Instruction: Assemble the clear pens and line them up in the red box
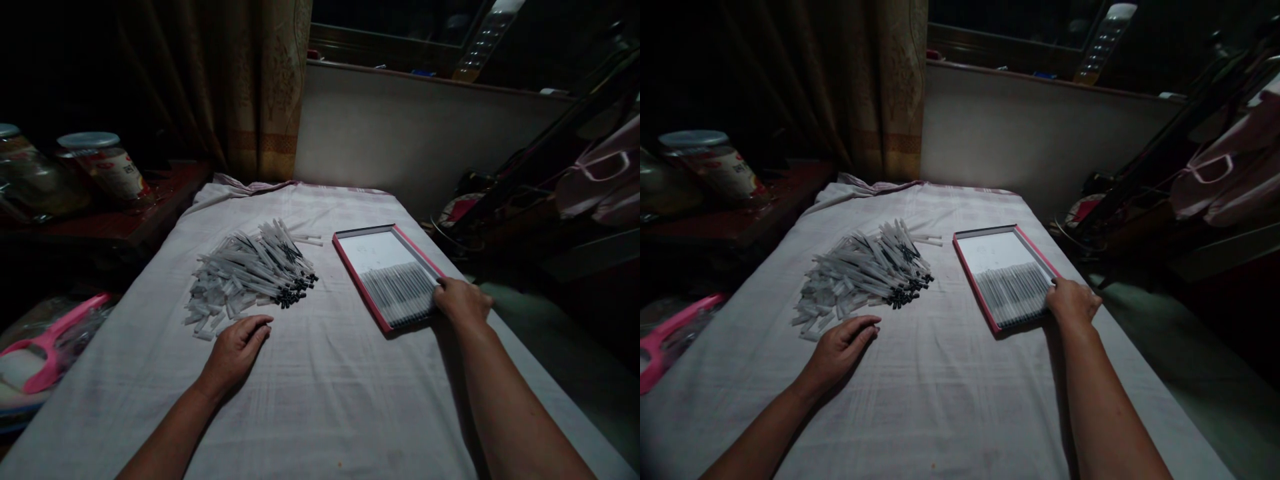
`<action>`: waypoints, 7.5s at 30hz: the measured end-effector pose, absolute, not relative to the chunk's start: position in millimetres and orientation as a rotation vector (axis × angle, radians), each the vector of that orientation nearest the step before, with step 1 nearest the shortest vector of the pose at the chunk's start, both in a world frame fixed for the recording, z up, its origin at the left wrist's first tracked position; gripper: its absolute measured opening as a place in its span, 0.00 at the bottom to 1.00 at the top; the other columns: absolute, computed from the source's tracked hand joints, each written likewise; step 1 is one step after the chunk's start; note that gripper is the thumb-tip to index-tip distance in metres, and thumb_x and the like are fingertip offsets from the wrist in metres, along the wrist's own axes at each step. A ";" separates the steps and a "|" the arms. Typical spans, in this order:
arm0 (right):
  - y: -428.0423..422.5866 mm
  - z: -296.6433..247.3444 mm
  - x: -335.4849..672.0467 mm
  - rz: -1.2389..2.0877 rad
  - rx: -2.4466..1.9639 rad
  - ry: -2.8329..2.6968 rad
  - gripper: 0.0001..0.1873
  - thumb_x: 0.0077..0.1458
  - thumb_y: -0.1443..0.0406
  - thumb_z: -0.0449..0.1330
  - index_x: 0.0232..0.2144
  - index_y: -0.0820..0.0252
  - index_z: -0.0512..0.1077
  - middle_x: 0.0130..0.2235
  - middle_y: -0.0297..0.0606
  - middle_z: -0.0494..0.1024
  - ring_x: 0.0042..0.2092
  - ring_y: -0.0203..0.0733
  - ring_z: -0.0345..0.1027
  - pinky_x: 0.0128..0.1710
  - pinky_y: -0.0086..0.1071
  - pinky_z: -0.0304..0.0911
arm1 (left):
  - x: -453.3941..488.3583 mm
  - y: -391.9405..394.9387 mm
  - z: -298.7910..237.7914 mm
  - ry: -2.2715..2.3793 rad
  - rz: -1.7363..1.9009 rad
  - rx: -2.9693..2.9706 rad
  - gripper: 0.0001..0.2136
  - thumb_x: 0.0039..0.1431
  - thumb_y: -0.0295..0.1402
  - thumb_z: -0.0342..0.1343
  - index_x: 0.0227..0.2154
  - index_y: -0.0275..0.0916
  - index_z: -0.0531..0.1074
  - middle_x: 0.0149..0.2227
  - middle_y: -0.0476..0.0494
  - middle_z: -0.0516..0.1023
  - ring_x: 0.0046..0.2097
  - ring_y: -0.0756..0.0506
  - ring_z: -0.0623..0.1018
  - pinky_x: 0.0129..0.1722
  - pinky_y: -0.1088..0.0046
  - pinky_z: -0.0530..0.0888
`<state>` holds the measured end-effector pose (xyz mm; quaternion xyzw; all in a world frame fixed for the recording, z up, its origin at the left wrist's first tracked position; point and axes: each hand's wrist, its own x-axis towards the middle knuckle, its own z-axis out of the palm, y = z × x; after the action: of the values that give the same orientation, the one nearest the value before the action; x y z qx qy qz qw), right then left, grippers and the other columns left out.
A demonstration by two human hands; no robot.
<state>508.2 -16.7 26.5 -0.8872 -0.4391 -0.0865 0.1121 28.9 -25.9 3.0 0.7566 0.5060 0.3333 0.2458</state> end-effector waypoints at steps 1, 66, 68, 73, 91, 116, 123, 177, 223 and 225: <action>-14.5 32.7 498.5 -0.274 -2.638 -1.289 0.19 0.51 0.65 0.56 0.42 0.62 0.81 0.41 0.57 0.81 0.45 0.62 0.71 0.44 0.53 0.61 | 29.0 -26.0 2.9 1.380 0.909 2.055 0.13 0.62 0.41 0.52 0.40 0.43 0.79 0.38 0.45 0.84 0.40 0.44 0.82 0.44 0.68 0.77; 50.6 23.3 298.7 0.394 -1.644 -1.132 0.13 0.51 0.58 0.60 0.32 0.60 0.79 0.35 0.42 0.83 0.36 0.44 0.76 0.36 0.35 0.68 | 29.8 -26.8 -2.5 1.346 1.232 2.321 0.11 0.67 0.30 0.50 0.49 0.39 0.73 0.43 0.42 0.81 0.45 0.45 0.81 0.45 0.71 0.77; 38.0 30.3 303.4 0.511 -1.468 -0.908 0.15 0.48 0.54 0.62 0.32 0.61 0.77 0.32 0.42 0.82 0.32 0.43 0.76 0.28 0.32 0.68 | 30.0 -26.3 -2.3 1.330 1.248 2.316 0.12 0.67 0.30 0.51 0.50 0.39 0.73 0.44 0.42 0.81 0.45 0.46 0.80 0.46 0.71 0.77; 6.2 52.3 296.5 0.703 -1.262 -0.788 0.16 0.46 0.54 0.66 0.30 0.61 0.74 0.28 0.39 0.81 0.25 0.38 0.73 0.20 0.27 0.64 | 30.1 -26.0 -1.6 1.327 1.248 2.324 0.12 0.67 0.30 0.51 0.50 0.40 0.73 0.44 0.42 0.81 0.45 0.46 0.80 0.45 0.71 0.77; -18.4 54.2 285.3 0.791 -1.306 -1.002 0.15 0.50 0.54 0.65 0.30 0.61 0.75 0.26 0.38 0.80 0.24 0.36 0.71 0.19 0.26 0.65 | 30.3 -28.2 1.6 1.268 1.225 2.401 0.12 0.67 0.29 0.51 0.50 0.39 0.72 0.43 0.41 0.81 0.45 0.45 0.80 0.45 0.69 0.77; -28.1 50.0 271.1 0.862 -1.325 -1.212 0.13 0.52 0.56 0.63 0.33 0.59 0.81 0.29 0.40 0.82 0.27 0.40 0.74 0.25 0.31 0.69 | 31.5 -30.4 4.0 1.213 1.154 2.477 0.11 0.67 0.31 0.51 0.49 0.40 0.72 0.40 0.42 0.82 0.41 0.44 0.80 0.42 0.66 0.76; -10.3 19.3 268.0 0.682 -1.526 -1.626 0.17 0.56 0.67 0.57 0.47 0.54 0.78 0.41 0.39 0.83 0.41 0.44 0.76 0.42 0.38 0.70 | 31.7 -31.3 2.0 1.236 1.114 2.478 0.10 0.67 0.31 0.51 0.48 0.39 0.72 0.41 0.42 0.82 0.42 0.44 0.80 0.43 0.66 0.76; -55.4 8.3 259.5 0.761 -1.401 -1.697 0.13 0.62 0.61 0.53 0.31 0.57 0.76 0.26 0.36 0.78 0.29 0.40 0.72 0.31 0.31 0.65 | 31.9 -33.5 3.0 1.129 0.971 2.583 0.10 0.67 0.30 0.52 0.48 0.40 0.74 0.41 0.42 0.82 0.42 0.44 0.80 0.41 0.66 0.74; -57.7 6.6 266.6 0.793 -1.372 -1.757 0.08 0.60 0.64 0.54 0.40 0.57 0.71 0.32 0.35 0.79 0.33 0.38 0.73 0.34 0.29 0.65 | 32.9 -33.1 2.4 1.120 0.942 2.565 0.10 0.67 0.30 0.51 0.47 0.39 0.74 0.41 0.41 0.82 0.42 0.44 0.81 0.43 0.65 0.75; -57.6 6.8 266.4 0.789 -1.377 -1.760 0.07 0.60 0.64 0.54 0.37 0.58 0.71 0.31 0.35 0.78 0.32 0.38 0.72 0.34 0.29 0.65 | 33.0 -33.1 2.6 1.120 0.940 2.561 0.10 0.67 0.30 0.51 0.47 0.39 0.74 0.41 0.41 0.82 0.42 0.44 0.81 0.42 0.65 0.75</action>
<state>266.4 -57.6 6.8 -0.5383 -0.6881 0.3086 0.3761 33.0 -33.1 2.6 0.8643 0.3781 0.3174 0.0961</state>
